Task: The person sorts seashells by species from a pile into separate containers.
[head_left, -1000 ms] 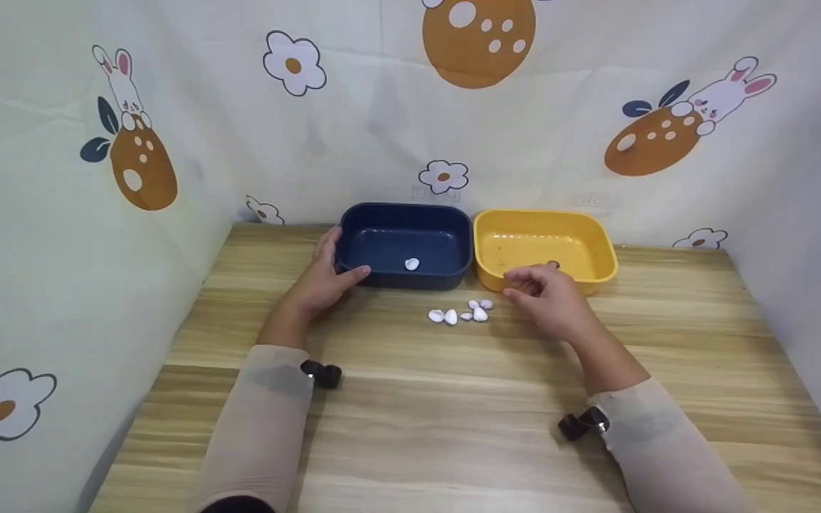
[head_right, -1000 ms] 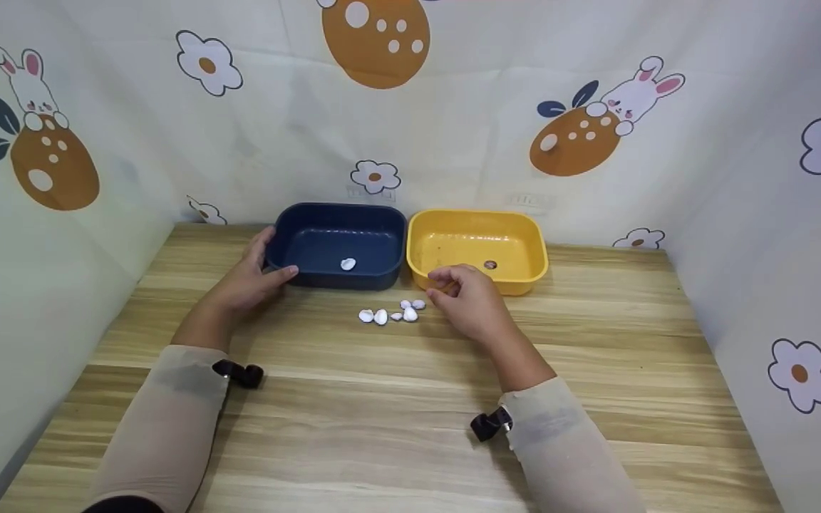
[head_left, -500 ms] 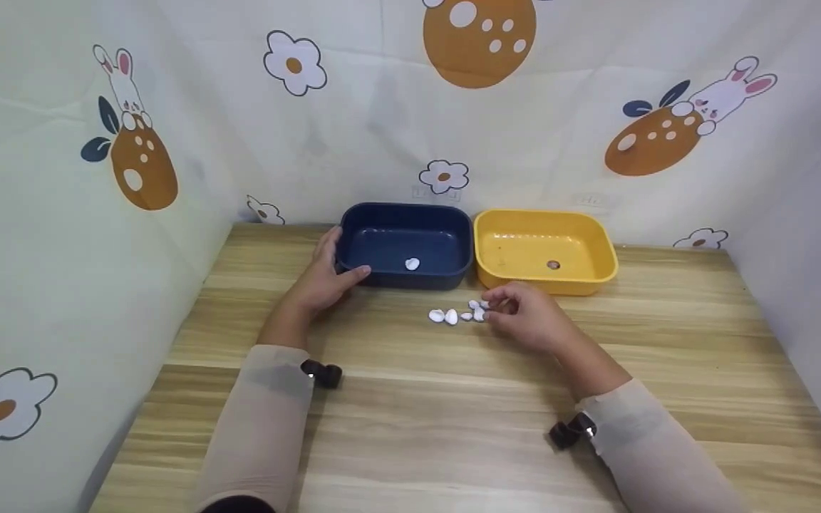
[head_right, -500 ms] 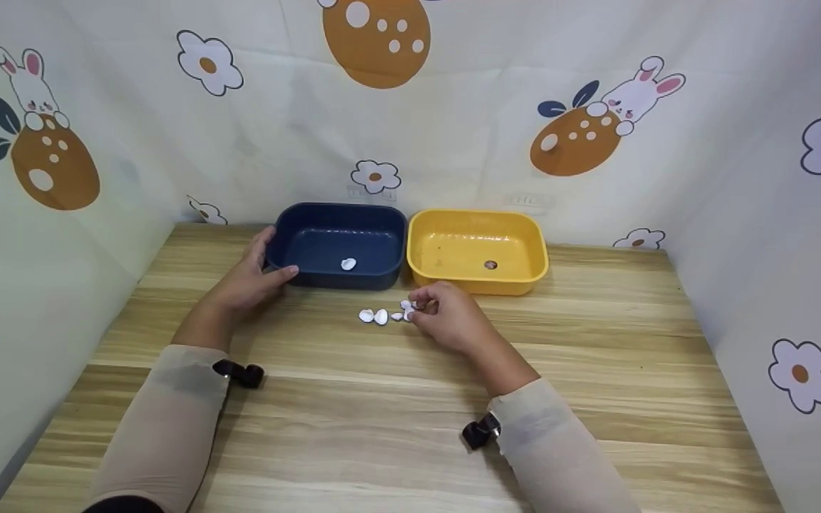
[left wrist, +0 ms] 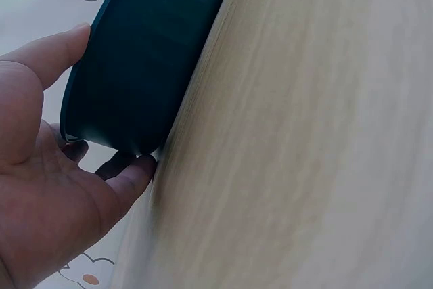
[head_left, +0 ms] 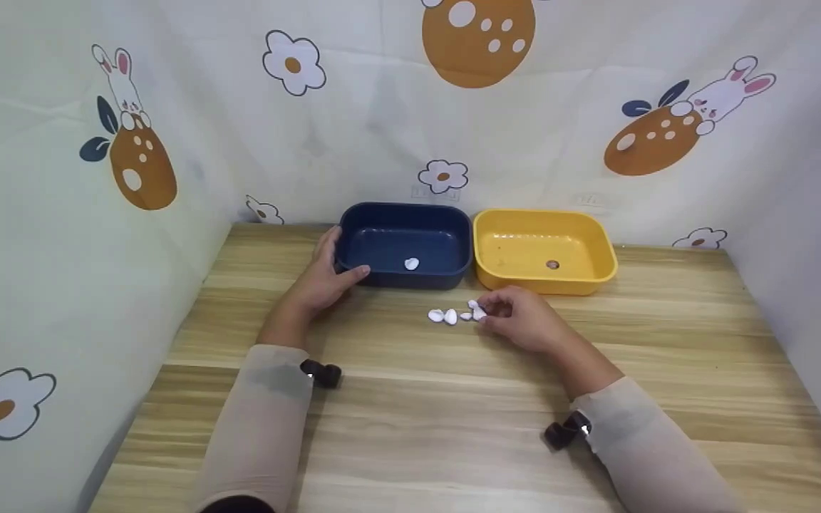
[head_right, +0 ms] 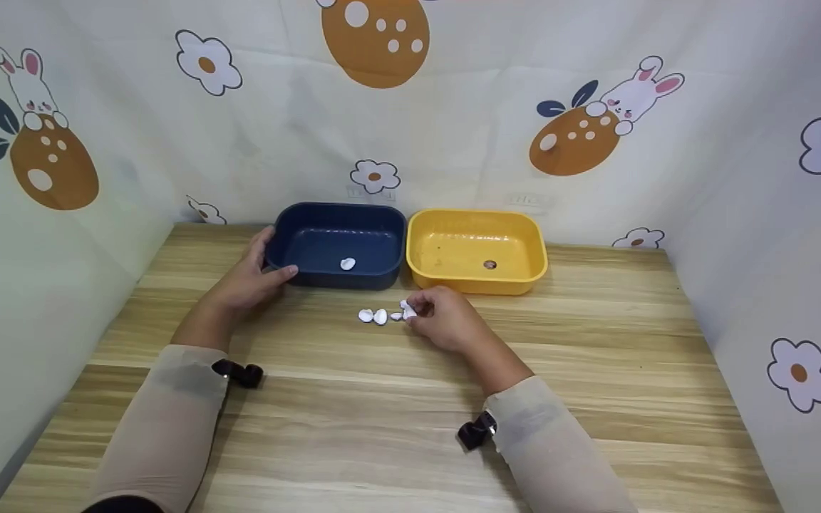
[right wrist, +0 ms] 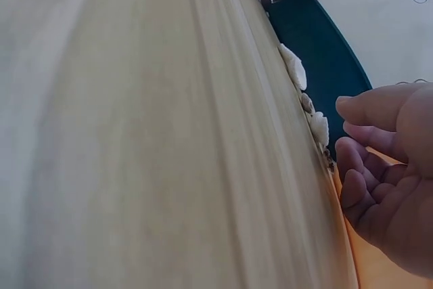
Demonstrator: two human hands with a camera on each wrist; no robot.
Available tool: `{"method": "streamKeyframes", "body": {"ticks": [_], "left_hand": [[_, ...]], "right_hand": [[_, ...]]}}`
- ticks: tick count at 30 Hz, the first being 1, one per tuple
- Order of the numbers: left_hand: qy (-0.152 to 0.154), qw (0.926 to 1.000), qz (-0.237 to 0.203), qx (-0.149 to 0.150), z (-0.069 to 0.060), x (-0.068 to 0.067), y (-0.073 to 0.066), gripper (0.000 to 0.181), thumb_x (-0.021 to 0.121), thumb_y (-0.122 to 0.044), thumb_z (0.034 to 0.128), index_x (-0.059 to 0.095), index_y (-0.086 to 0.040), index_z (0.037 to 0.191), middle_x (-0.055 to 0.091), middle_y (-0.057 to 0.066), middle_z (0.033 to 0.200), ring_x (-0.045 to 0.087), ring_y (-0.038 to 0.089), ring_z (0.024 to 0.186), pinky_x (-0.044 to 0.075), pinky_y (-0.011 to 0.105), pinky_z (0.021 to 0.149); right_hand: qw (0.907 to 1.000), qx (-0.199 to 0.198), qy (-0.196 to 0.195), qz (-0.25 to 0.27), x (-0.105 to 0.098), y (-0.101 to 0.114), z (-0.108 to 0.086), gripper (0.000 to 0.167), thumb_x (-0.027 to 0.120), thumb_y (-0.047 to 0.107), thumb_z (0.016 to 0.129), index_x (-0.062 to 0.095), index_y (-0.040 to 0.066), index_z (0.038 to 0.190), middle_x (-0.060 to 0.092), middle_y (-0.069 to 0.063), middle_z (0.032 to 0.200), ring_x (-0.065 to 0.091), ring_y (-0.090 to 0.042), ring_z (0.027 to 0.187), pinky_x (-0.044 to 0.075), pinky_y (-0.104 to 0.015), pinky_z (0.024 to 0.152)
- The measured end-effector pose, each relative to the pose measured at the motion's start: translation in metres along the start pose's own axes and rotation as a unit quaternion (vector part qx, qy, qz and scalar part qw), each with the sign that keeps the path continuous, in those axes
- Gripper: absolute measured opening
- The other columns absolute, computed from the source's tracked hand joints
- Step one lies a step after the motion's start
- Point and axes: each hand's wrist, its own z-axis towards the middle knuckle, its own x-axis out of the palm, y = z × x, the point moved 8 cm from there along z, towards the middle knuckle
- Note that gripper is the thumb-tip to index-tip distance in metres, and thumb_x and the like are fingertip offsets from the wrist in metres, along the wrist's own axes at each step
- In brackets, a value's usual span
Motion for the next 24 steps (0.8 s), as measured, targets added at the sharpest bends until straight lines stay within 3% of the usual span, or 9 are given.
{"method": "streamKeyframes", "body": {"ticks": [13, 24], "left_hand": [[0.000, 1.0000, -0.005, -0.006, 0.0002, 0.0005, 0.0004, 0.105, 0.076, -0.043, 0.0987, 0.008, -0.015, 0.173, 0.003, 0.009, 0.182, 0.006, 0.033, 0.169, 0.010, 0.053, 0.138], [0.000, 1.0000, -0.002, -0.006, 0.0014, 0.0009, 0.0014, 0.104, 0.076, -0.040, 0.0993, 0.008, -0.014, 0.173, 0.002, 0.010, 0.182, 0.006, 0.033, 0.169, 0.010, 0.054, 0.138]], "right_hand": [[0.9990, -0.002, 0.017, -0.042, 0.0073, 0.0026, 0.0063, 0.026, 0.081, 0.014, 0.090, 0.080, 0.010, 0.116, 0.077, -0.005, 0.104, 0.067, -0.017, 0.097, 0.054, -0.036, 0.091], [0.9986, 0.001, 0.034, -0.039, 0.0100, 0.0038, 0.0070, 0.019, 0.081, 0.012, 0.091, 0.079, 0.010, 0.109, 0.073, -0.002, 0.094, 0.062, -0.014, 0.088, 0.052, -0.031, 0.082]]}}
